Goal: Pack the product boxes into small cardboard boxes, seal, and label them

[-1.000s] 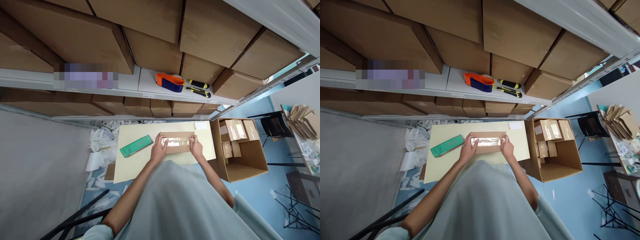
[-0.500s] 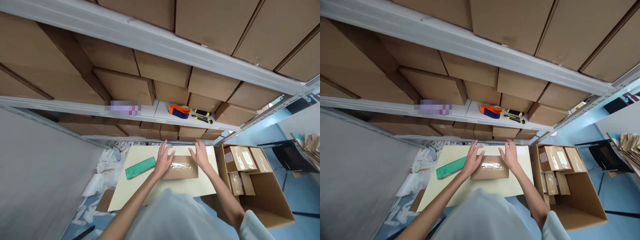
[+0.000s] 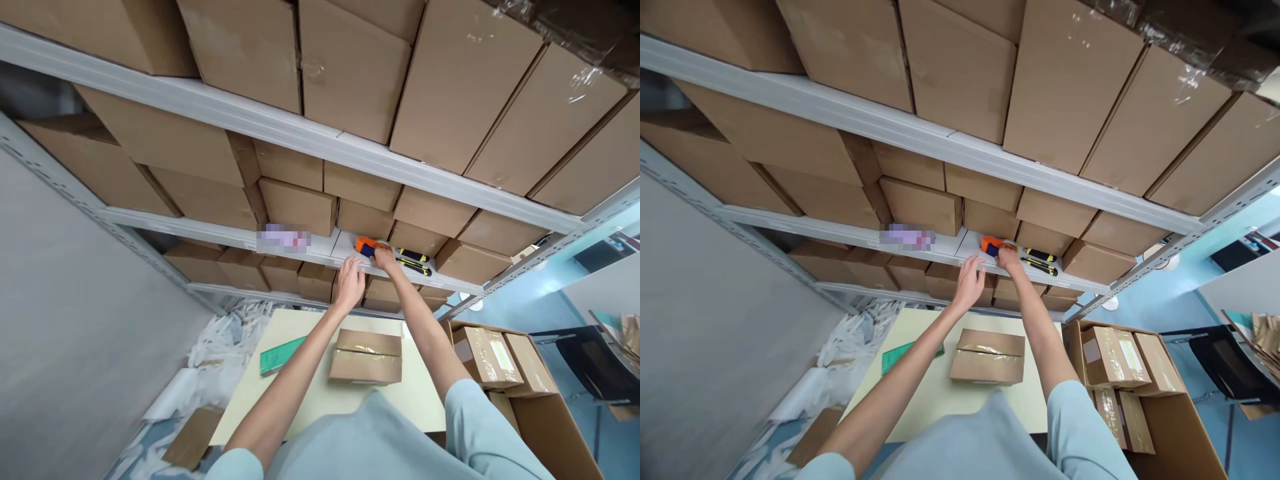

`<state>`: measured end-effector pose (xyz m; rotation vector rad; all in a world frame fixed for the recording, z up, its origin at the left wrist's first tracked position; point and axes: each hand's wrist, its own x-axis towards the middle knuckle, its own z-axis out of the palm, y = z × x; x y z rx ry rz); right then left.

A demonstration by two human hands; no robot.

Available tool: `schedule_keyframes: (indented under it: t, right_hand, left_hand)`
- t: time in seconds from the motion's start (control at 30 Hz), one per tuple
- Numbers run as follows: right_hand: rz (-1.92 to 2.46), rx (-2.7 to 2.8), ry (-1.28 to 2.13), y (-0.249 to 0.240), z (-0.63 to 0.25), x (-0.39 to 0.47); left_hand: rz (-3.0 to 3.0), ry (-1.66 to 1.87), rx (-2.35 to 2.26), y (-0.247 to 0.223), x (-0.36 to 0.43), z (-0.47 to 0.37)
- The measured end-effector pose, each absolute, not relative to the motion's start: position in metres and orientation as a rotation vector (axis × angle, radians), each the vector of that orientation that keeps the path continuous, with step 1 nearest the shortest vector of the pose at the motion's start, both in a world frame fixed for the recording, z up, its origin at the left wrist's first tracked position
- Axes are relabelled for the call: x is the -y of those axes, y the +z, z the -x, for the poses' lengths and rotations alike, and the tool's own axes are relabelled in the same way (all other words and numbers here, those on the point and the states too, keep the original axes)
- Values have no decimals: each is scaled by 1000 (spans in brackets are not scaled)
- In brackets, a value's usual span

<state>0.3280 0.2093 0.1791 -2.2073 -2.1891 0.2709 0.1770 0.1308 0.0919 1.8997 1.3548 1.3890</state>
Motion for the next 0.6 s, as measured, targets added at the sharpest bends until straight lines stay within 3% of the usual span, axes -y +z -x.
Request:
schedule_keyframes:
  t: [0.17,0.33,0.6]
  right_hand:
    - [2062,2127,325,161,-334,-160]
    - [1539,1729,685,113,-326,-38]
    - [1422,1139,907,73,-302,94]
  left_hand:
    - [-1749,1313,-1343,73,-90,-165]
    - [-1594,1321,-1197,63,-18,-160]
    - [-1662,1156,-1134,62,74,-147]
